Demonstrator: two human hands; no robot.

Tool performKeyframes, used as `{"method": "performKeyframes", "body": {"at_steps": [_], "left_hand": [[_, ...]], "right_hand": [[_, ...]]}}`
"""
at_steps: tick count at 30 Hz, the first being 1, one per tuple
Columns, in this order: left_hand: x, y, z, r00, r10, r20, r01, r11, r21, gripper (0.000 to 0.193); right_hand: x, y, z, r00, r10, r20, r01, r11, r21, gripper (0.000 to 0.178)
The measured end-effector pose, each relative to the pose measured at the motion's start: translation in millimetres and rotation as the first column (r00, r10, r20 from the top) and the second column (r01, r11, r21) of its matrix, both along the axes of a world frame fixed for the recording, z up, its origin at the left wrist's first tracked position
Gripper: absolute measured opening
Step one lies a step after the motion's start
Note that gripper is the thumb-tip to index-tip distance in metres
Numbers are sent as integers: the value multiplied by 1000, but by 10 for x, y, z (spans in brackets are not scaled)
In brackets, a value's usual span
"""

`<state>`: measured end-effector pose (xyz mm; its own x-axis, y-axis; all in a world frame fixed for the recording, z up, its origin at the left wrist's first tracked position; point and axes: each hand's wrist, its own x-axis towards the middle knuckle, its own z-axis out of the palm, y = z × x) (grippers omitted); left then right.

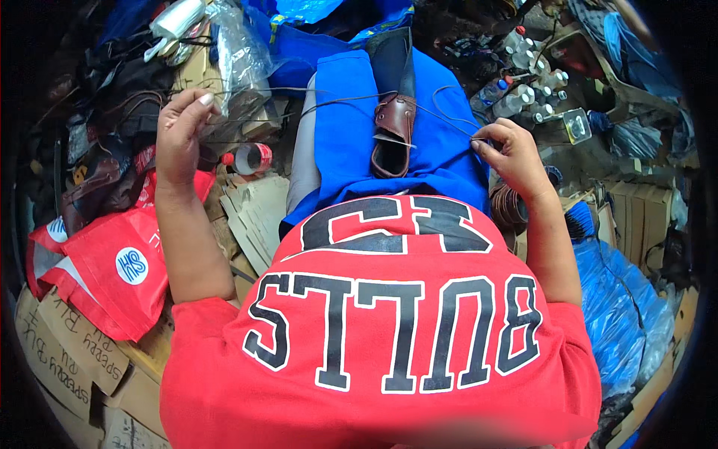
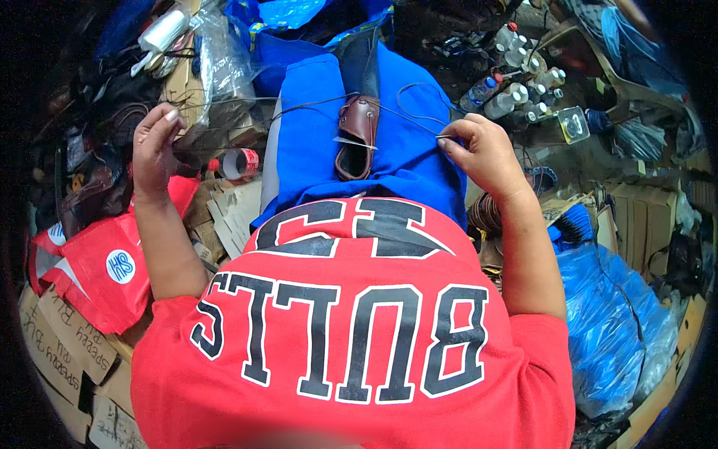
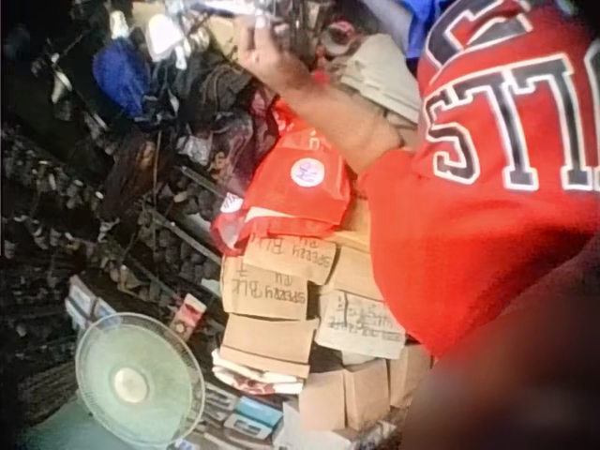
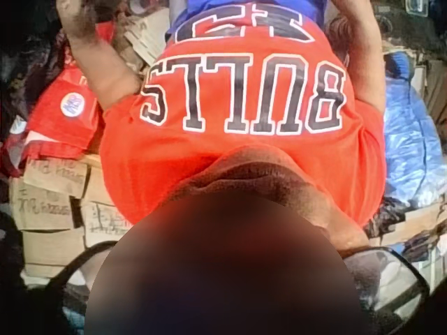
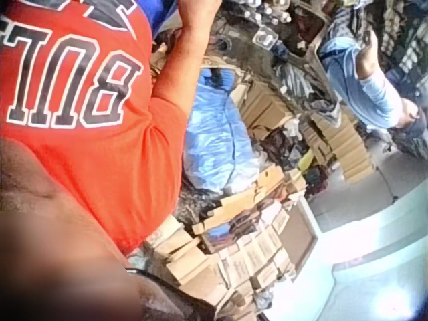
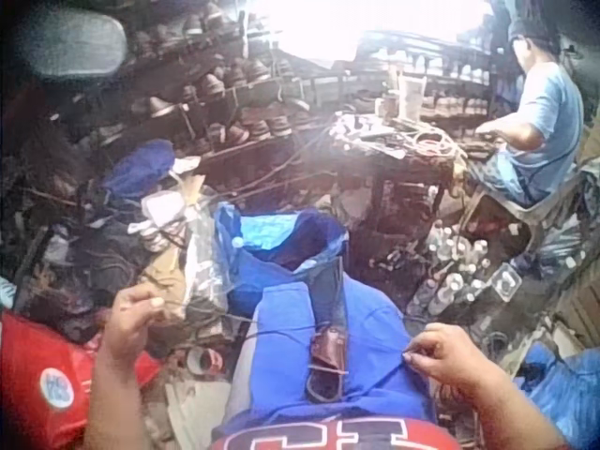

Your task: Stitching a leather shoe upper by hand using a needle and thread.

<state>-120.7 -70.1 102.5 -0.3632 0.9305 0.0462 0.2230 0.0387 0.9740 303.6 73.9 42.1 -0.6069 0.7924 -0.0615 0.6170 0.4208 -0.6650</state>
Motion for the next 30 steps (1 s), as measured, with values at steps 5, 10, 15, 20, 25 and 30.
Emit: {"method": "performKeyframes", "body": {"at_steps": [5, 10, 15, 20, 25, 30], "left_hand": [[-57, -128, -295, 604, -108, -790, -308, 882, -356, 20], [509, 149, -455, 635, -52, -771, 109, 994, 23, 22], [1328, 505, -622, 401, -322, -857, 476, 873, -105, 23], [1297, 627, -743, 528, -376, -762, 525, 849, -54, 10], [1080, 913, -713, 887, -303, -348, 360, 927, 109, 10], [995, 1424, -773, 823, -424, -379, 456, 890, -5, 28]], "right_hand": [[84, 75, -36, 992, 25, 124, -24, 1000, -11, 17], [136, 101, -208, 993, -11, -120, 9, 1000, -19, 18], [242, 143, -190, 993, -100, -58, 103, 994, 45, 18], [151, 141, 23, 991, -112, -66, 122, 977, 175, 24], [-375, 183, 93, 984, 48, -171, -24, 990, 141, 22], [-816, 284, 49, 983, 163, -79, -147, 973, 176, 17]]}}
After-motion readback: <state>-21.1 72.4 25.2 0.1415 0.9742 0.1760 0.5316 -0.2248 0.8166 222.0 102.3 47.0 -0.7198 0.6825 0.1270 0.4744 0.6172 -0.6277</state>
